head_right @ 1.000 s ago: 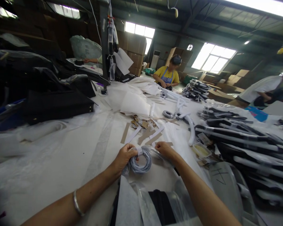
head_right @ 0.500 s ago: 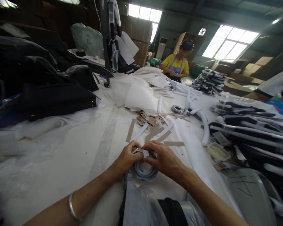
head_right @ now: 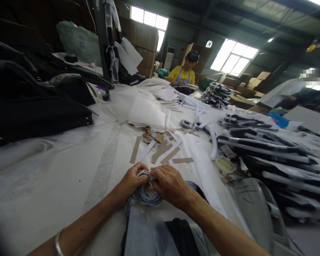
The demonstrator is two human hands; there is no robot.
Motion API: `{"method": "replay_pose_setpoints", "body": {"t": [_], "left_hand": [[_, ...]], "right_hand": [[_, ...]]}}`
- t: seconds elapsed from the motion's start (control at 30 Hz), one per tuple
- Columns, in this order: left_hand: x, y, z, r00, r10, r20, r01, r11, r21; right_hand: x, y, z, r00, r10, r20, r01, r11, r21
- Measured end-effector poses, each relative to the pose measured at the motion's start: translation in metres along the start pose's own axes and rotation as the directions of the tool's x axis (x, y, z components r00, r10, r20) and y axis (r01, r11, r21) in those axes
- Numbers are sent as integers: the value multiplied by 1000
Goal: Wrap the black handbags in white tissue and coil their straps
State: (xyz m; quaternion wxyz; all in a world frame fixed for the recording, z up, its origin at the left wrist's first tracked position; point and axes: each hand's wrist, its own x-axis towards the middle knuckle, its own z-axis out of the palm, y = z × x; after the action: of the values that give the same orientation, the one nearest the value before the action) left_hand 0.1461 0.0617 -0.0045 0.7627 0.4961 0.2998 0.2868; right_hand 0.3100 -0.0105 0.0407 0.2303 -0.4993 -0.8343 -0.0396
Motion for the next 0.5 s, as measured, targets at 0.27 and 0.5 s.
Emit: {"method": "replay_pose_setpoints", "body": {"t": [0.27, 0.5], "left_hand": [[-1, -1, -6, 996, 41, 76, -44, 999, 31], [0, -3, -6, 998, 38, 45, -37, 999, -28]], "right_hand": [[-2, 3, -1, 999, -18, -31, 20, 996, 82], [0, -1, 2, 998, -59, -24, 60, 997, 45]]}}
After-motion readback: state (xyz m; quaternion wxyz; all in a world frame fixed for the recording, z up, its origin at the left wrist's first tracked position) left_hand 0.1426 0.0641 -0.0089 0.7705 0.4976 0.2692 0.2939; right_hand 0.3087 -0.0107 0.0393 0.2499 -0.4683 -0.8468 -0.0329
